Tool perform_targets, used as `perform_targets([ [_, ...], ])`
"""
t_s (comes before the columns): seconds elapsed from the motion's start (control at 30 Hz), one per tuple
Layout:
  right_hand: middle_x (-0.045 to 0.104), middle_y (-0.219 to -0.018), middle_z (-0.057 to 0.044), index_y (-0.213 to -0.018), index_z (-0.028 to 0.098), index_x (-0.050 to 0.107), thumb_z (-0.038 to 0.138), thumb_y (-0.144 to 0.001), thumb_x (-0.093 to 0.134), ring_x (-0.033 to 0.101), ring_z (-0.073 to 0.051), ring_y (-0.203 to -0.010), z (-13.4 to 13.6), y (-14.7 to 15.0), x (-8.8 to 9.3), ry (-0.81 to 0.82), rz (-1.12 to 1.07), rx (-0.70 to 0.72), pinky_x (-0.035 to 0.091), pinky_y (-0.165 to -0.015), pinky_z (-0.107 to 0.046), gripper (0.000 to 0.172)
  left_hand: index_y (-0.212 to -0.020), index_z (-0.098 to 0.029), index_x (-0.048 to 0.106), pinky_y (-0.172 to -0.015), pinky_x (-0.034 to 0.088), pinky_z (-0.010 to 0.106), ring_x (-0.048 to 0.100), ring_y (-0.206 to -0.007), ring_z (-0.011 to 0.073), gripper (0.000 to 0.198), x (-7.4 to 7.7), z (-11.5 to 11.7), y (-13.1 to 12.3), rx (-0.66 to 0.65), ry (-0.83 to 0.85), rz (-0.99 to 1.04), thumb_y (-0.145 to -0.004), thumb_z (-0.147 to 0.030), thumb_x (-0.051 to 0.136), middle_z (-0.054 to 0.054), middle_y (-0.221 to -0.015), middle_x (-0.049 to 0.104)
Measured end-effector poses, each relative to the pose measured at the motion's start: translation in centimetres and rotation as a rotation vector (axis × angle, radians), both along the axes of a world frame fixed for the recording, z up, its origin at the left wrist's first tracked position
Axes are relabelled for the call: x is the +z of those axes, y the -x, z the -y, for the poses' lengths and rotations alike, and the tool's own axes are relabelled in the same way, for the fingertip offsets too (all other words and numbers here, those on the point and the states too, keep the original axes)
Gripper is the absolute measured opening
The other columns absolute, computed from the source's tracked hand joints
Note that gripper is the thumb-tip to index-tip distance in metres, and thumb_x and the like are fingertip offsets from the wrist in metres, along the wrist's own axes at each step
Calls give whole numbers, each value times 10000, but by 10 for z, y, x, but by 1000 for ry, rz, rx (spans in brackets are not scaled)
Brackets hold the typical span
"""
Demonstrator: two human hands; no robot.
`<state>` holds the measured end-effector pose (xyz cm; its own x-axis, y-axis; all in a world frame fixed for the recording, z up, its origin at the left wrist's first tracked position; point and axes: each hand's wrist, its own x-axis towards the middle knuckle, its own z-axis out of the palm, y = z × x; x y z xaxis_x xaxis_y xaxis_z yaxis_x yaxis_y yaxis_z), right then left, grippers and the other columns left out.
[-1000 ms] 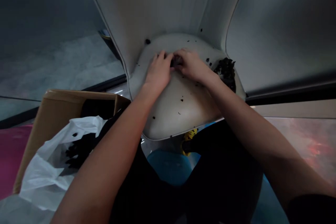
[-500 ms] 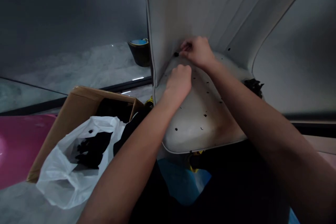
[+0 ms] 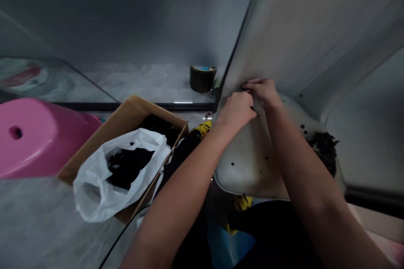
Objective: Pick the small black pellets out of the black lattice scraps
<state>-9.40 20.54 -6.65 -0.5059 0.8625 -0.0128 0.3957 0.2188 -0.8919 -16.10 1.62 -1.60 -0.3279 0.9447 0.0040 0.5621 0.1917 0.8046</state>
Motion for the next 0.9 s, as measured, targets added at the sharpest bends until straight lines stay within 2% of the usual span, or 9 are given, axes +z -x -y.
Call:
perform_targets([
  [0.13,742,-823,-7,-826,239,710,226,-826,840,721,-117,-735,56,-6,30,204,-140,61,650,-794,-250,130,-1052,-217,889,-980,664,335,839,-1086,234,115,20,51,26,187,-202,174,-947,-172,878,65,-1104,898],
  [0.23,800,-908,-35,-917,247,806,368,-745,933,762,-139,-783,113,1,45,330,-143,245,682,-804,-256,246,-1069,-218,888,-952,660,316,832,-994,190,109,14,111,46,354,-321,349,-960,-219,887,36,-1102,893],
  [0.33,815,-891,-32,-942,245,850,409,-670,1016,760,-141,-759,171,32,50,431,-75,455,685,-768,-258,359,-1134,-232,889,-975,662,309,837,-1073,203,219,-21,190,62,553,-381,495,-932,-311,925,34,-1144,893],
  [0.43,840,-928,-15,-984,238,872,363,-712,1034,771,-112,-817,227,87,47,497,43,687,659,-798,-210,341,-1160,-228,870,-941,671,348,823,-990,221,311,-76,272,75,922,-327,550,-905,-398,922,61,-1211,871],
  [0.53,841,-914,-18,-972,184,868,186,-792,996,764,-107,-825,287,154,28,507,262,945,638,-809,-204,221,-1230,-184,814,-984,654,374,797,-982,225,331,-132,331,85,1197,-237,533,-948,-353,852,104,-1235,827],
  [0.63,820,-915,-27,-953,135,825,146,-892,957,765,-133,-856,348,206,-11,453,530,1122,658,-842,-248,146,-1247,-151,767,-990,655,414,789,-969,242,360,-174,355,87,1322,-126,556,-919,-256,875,130,-1251,781],
  [0.73,800,-1272,-89,-1305,152,769,388,-1090,812,799,-224,-1085,392,231,-51,354,776,1212,712,-943,-413,322,-1346,-147,684,-1125,629,509,771,-1218,330,476,-191,358,72,1421,-69,538,-903,-165,858,205,-1446,657],
  [0.8,755,-1429,-118,-1433,181,725,428,-1114,775,781,-265,-1219,405,236,-67,305,854,1253,705,-1029,-486,407,-1403,-181,636,-1222,586,531,678,-1435,365,504,-186,358,54,1448,-83,506,-928,-136,797,228,-1573,557],
  [0.9,733,-1497,-132,-1466,190,719,426,-1109,780,762,-285,-1290,406,239,-73,267,852,1294,686,-1089,-518,432,-1398,-215,622,-1254,577,549,587,-1532,374,428,-155,361,23,1421,-151,468,-982,-169,709,227,-1600,549],
])
